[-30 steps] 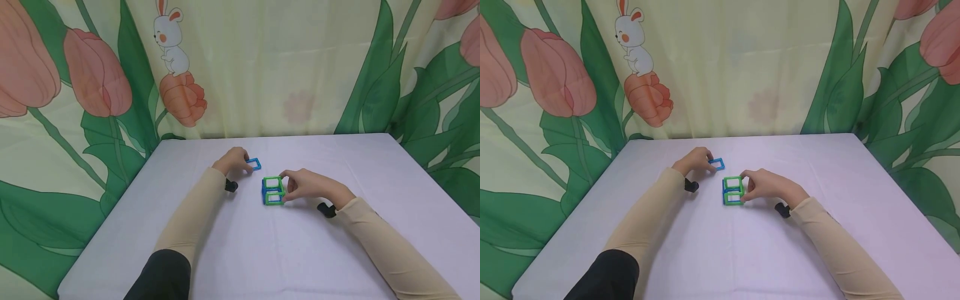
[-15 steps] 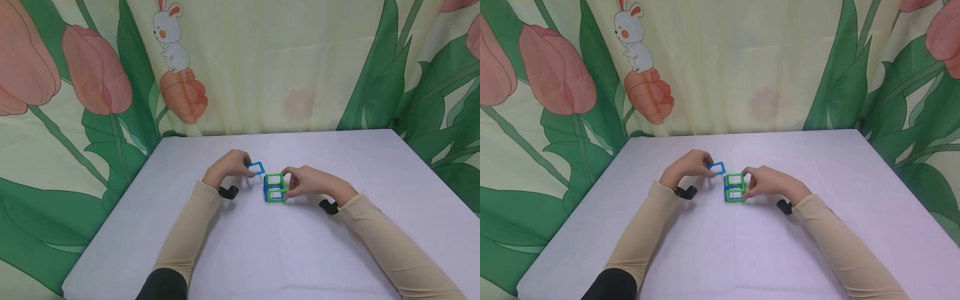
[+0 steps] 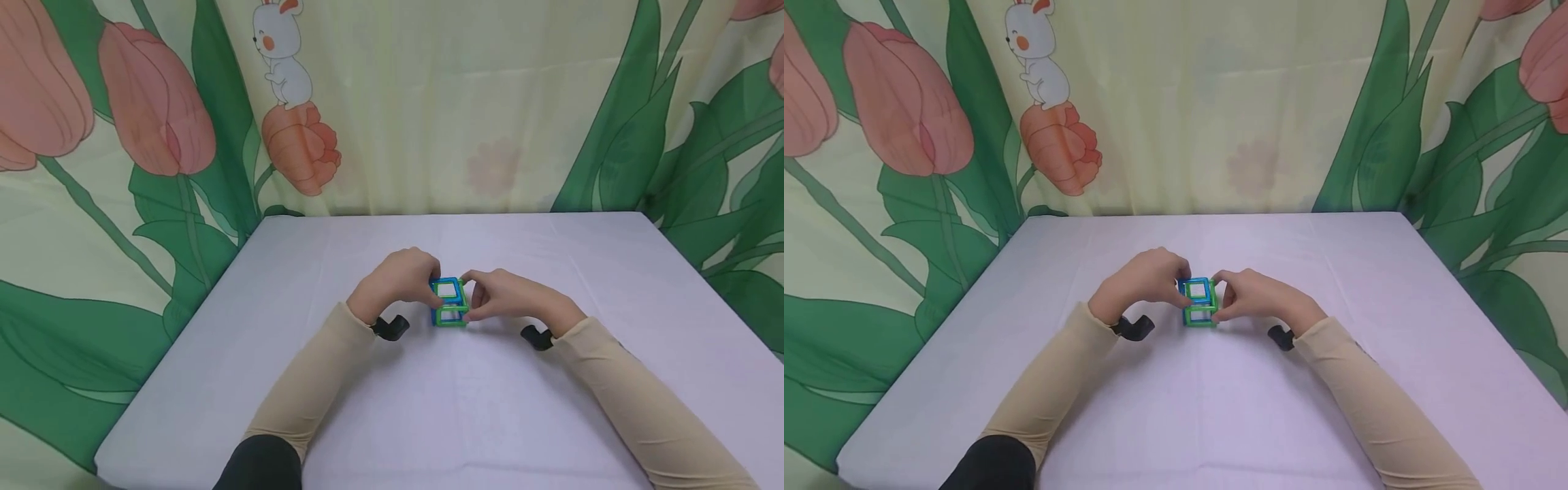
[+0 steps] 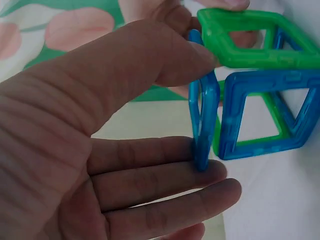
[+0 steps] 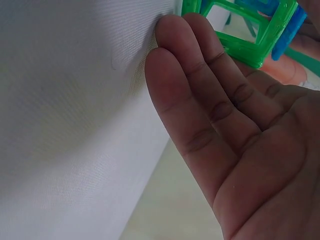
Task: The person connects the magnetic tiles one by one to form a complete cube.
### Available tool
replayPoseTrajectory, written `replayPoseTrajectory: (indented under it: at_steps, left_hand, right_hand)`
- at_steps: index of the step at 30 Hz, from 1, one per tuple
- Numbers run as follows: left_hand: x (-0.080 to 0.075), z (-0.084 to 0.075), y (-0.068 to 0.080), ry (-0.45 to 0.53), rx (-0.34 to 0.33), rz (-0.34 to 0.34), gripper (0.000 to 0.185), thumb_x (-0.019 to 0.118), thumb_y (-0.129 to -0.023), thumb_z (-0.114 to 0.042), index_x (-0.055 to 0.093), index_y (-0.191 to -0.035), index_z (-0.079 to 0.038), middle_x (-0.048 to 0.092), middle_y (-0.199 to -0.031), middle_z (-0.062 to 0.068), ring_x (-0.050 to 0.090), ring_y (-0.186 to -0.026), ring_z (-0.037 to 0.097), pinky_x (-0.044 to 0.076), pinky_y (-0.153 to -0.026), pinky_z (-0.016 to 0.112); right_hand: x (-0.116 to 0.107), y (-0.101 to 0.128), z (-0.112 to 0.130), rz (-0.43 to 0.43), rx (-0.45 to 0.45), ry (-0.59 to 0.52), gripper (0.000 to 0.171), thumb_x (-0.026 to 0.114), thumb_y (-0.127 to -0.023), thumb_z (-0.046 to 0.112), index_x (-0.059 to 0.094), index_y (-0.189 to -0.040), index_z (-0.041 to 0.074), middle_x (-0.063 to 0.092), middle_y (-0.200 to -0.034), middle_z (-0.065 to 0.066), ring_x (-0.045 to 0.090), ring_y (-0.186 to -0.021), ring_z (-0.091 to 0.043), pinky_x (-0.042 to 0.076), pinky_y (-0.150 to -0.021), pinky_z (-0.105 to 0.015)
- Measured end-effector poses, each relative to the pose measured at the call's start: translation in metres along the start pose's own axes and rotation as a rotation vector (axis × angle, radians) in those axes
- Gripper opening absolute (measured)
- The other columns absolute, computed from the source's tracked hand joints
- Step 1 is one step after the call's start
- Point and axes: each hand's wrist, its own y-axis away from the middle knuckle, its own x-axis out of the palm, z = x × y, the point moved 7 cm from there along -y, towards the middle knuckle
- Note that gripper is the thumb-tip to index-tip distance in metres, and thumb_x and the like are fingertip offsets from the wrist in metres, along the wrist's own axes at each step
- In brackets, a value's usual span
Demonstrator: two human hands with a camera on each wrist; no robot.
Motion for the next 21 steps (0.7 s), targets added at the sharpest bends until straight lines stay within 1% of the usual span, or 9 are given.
replayPoseTrajectory:
  at_steps: [2,5,11,15,19,21]
  left_hand:
    - [0.0009,-0.0053,-0.0001,-0.036,0.011,-0.011,0.042,0.084,-0.081,-0.044,0.076,-0.108,-0.013,0.069,-0.087,-0.008,0.061,-0.078,0.011,0.051,-0.066,0.026]
    - [0.0020,-0.0090,0.0007,-0.051,0.016,-0.013,0.045,0.083,-0.082,-0.046,0.076,-0.110,-0.012,0.070,-0.088,-0.008,0.062,-0.079,0.011,0.051,-0.068,0.026]
    - [0.0012,-0.0066,0.0038,0.007,-0.003,0.009,0.050,0.085,-0.081,-0.048,0.077,-0.116,-0.012,0.072,-0.095,-0.007,0.062,-0.084,0.011,0.052,-0.071,0.026]
    - [0.0015,-0.0064,0.0028,0.016,-0.003,0.017,0.052,0.086,-0.081,-0.049,0.076,-0.118,-0.012,0.072,-0.096,-0.007,0.062,-0.086,0.011,0.052,-0.072,0.026]
    - [0.0057,-0.0076,0.0025,0.020,-0.008,0.029,0.053,0.085,-0.081,-0.050,0.076,-0.117,-0.012,0.072,-0.096,-0.007,0.062,-0.085,0.011,0.052,-0.072,0.026]
    - [0.0089,-0.0084,0.0030,0.041,-0.003,0.035,0.056,0.083,-0.082,-0.053,0.075,-0.120,-0.013,0.074,-0.101,-0.005,0.064,-0.090,0.011,0.054,-0.075,0.027]
  right_hand:
    - [0.0003,-0.0002,0.0007,0.000,-0.004,-0.007,0.076,0.083,-0.085,0.041,0.050,-0.141,0.002,0.072,-0.091,0.005,0.067,-0.082,-0.008,0.054,-0.083,-0.033]
    - [0.0012,-0.0008,0.0008,0.004,-0.005,-0.007,0.075,0.083,-0.085,0.041,0.050,-0.141,0.004,0.072,-0.091,0.006,0.067,-0.082,-0.008,0.054,-0.082,-0.033]
    - [0.0005,-0.0022,0.0015,0.004,-0.006,0.003,0.073,0.083,-0.085,0.042,0.052,-0.140,0.006,0.072,-0.091,0.008,0.067,-0.082,-0.008,0.054,-0.082,-0.032]
    - [-0.0013,-0.0007,0.0015,-0.002,-0.004,0.003,0.072,0.083,-0.085,0.042,0.052,-0.139,0.006,0.071,-0.090,0.008,0.067,-0.082,-0.008,0.054,-0.082,-0.031]
    - [0.0020,0.0021,0.0000,0.002,-0.007,-0.007,0.074,0.083,-0.085,0.043,0.052,-0.140,0.006,0.072,-0.092,0.006,0.067,-0.083,-0.009,0.054,-0.082,-0.032]
    - [0.0049,0.0061,-0.0034,0.019,0.008,-0.017,0.077,0.084,-0.084,0.044,0.050,-0.142,0.006,0.072,-0.095,0.005,0.068,-0.086,-0.010,0.054,-0.084,-0.034]
